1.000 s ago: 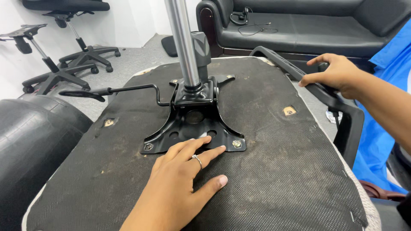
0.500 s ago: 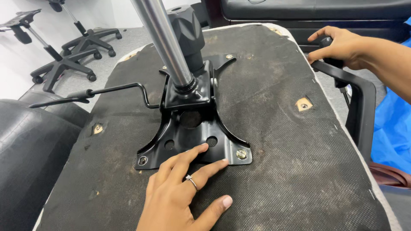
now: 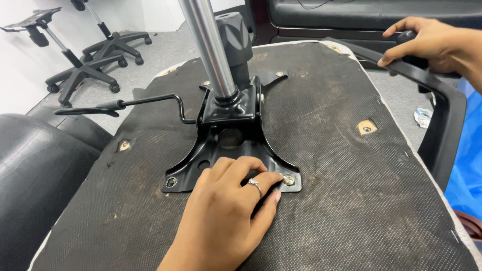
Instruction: The person assembles an office chair by attaching a black plastic backrest support to the chair base using a screwdriver. They align the support, insert screws, and tighten them to secure the component.
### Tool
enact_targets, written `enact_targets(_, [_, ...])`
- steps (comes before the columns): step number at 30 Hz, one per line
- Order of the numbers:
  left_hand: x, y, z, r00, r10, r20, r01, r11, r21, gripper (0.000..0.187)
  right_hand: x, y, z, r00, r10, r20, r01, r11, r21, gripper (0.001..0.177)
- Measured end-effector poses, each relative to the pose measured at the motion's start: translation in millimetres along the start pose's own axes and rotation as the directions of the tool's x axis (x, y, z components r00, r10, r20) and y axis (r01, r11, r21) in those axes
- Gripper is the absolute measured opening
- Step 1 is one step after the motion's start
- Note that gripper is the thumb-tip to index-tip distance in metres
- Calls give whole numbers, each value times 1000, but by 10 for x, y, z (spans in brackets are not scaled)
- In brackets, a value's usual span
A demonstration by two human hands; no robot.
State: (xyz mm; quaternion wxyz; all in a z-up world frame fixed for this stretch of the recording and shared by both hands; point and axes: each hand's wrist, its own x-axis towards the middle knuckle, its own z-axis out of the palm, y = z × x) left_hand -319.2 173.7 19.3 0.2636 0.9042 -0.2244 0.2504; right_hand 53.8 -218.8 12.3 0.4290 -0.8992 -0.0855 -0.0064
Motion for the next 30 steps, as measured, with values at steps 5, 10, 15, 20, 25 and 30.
enact_targets(5, [50,-52,-10,941,-281,-188,258,956,-138,9,105,-726,-359,993,-105,-48,94,977,-190,73])
enact_targets(10, [133,-98,-46,795,-517,-316,444,852,-276,11,100,-1322,-265,987,-151,-60,98,846,-524,68])
enact_targets(15, [145,-431,-169,745,-403,-532,321,915,-244,12,92,-1826,129,988,-150,33,125,653,-747,68])
enact_targets(20, [729,-1558,-760,757,-33,-653,59,998,17,13,-313,-2006,526,950,-239,202,312,665,-679,72])
enact_targets(25, [1923,-2484,-791,917,-173,-358,126,980,-152,19,-656,-1927,895,921,-266,284,385,735,-559,63])
enact_targets(30, [2877,-2491,-174,949,-156,275,236,929,-285,38,-747,-1940,799,921,-287,263,388,729,-564,64])
